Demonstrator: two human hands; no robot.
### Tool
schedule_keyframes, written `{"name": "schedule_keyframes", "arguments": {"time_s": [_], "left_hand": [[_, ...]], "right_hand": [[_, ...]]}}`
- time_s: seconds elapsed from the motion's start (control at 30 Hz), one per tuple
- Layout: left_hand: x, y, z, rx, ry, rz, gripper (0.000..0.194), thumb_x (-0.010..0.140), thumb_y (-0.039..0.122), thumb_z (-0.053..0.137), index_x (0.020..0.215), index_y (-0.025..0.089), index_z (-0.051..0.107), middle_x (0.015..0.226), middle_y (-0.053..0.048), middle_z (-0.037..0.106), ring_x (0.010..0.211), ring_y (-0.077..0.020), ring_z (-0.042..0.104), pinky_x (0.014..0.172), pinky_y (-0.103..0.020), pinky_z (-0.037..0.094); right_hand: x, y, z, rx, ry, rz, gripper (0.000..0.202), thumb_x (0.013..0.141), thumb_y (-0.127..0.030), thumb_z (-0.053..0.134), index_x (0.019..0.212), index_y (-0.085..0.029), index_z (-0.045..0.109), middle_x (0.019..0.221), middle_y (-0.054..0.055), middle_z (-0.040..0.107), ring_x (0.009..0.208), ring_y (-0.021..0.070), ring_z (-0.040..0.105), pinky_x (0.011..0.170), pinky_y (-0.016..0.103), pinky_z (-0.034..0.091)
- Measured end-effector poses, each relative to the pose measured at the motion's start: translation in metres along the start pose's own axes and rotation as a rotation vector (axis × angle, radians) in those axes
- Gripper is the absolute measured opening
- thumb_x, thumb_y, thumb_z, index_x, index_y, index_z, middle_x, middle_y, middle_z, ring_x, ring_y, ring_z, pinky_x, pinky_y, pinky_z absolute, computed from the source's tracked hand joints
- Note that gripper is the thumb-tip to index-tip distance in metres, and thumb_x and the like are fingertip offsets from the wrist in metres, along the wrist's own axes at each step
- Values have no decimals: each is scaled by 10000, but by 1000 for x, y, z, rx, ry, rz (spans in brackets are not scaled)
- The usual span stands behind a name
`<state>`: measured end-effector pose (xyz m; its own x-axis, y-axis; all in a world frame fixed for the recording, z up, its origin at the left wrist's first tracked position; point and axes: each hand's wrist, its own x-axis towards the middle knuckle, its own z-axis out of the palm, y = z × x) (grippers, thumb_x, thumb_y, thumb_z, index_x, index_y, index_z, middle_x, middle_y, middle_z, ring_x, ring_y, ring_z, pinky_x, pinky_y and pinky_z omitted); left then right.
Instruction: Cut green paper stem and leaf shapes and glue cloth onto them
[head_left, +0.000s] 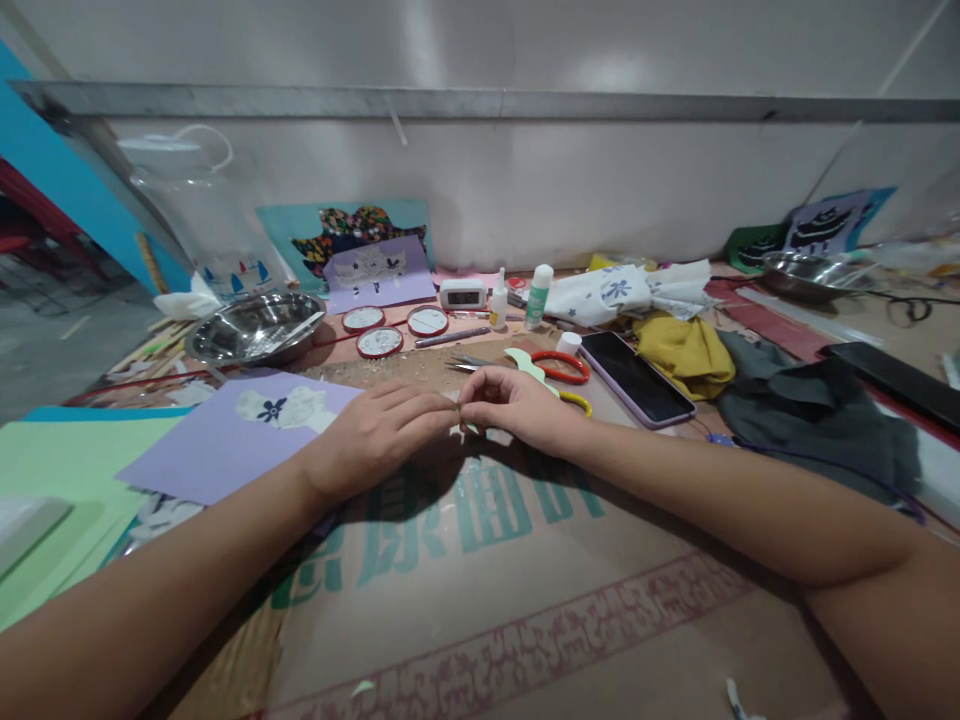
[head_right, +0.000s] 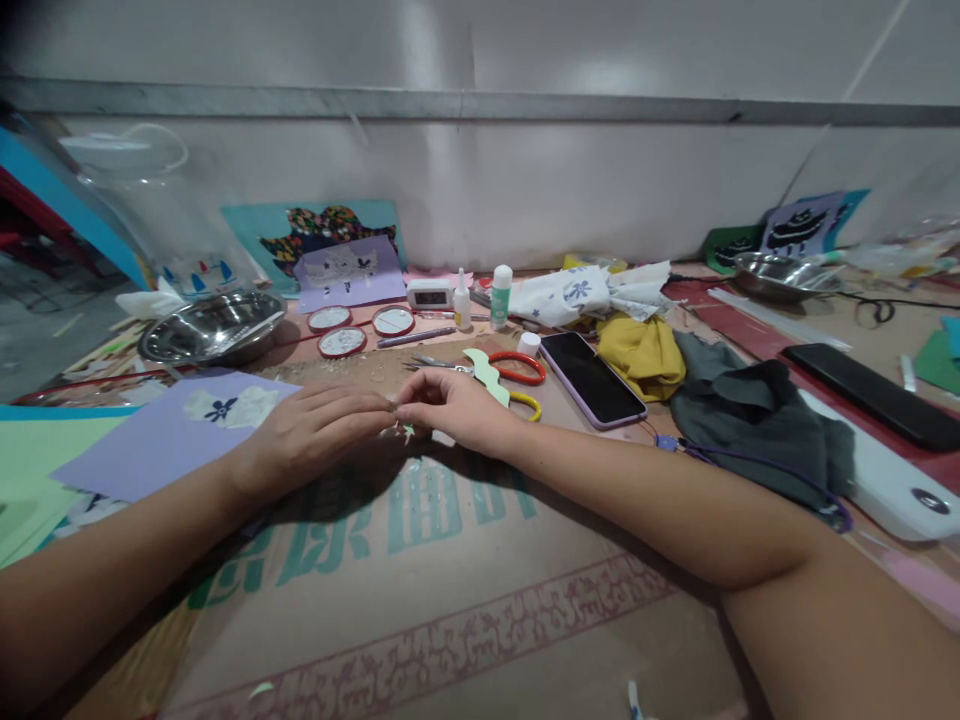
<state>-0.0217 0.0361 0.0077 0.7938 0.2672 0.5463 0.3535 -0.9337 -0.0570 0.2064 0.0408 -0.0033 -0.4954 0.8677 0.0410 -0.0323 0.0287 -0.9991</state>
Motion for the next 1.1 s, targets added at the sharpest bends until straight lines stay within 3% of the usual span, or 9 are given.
{"name": "schedule_keyframes", "arguments": {"time_s": [0.17, 0.37, 0.5, 0.63, 0.8, 1.1], "left_hand": [[3, 1, 9, -58, 79, -384, 248, 991, 388, 554, 1085, 218, 708, 963, -67, 782, 877, -217, 721, 803, -325, 527], [12, 4, 9, -313, 27, -563, 254, 950, 393, 569, 944, 199, 732, 942, -59, 776, 877, -217, 709, 795, -316, 511], [16, 7, 9, -373, -18, -610, 218, 925, 338, 561, 832, 209, 709, 850, -27, 760, 807, -193, 691, 756, -295, 498], [15, 7, 11, -283, 19, -676, 222, 912, 338, 561, 772, 211, 676, 793, -16, 742, 764, -191, 669, 721, -298, 480], [13, 7, 12, -215, 87, -634, 196, 916, 313, 568, 787, 206, 669, 782, -15, 725, 751, -188, 648, 718, -302, 462], [15, 11, 11, -338, 52, -547, 200, 945, 309, 566, 837, 202, 695, 849, -31, 741, 812, -194, 677, 766, -298, 483]], "right_hand": [[1, 4, 1, -31, 102, -68, 202, 759, -212, 758, 888, -192, 603, 706, -46, 646, 620, 107, 615, 610, 255, 502], [-2, 3, 3, -113, 124, -91, 163, 761, -226, 750, 844, -189, 614, 719, -31, 666, 640, 107, 626, 626, 257, 506], [-3, 2, 5, -122, 134, -63, 188, 759, -273, 769, 825, -185, 617, 698, -25, 667, 642, 120, 645, 623, 266, 533], [-2, 3, 4, -98, 170, -56, 204, 779, -330, 759, 817, -185, 620, 722, -9, 677, 667, 133, 652, 647, 294, 569], [-2, 5, 3, -172, 161, -87, 196, 789, -324, 757, 823, -187, 623, 757, -5, 671, 673, 127, 637, 653, 285, 540], [-3, 2, 3, -186, 103, -77, 191, 783, -266, 742, 817, -191, 570, 682, -32, 642, 639, 129, 641, 634, 274, 509]]}}
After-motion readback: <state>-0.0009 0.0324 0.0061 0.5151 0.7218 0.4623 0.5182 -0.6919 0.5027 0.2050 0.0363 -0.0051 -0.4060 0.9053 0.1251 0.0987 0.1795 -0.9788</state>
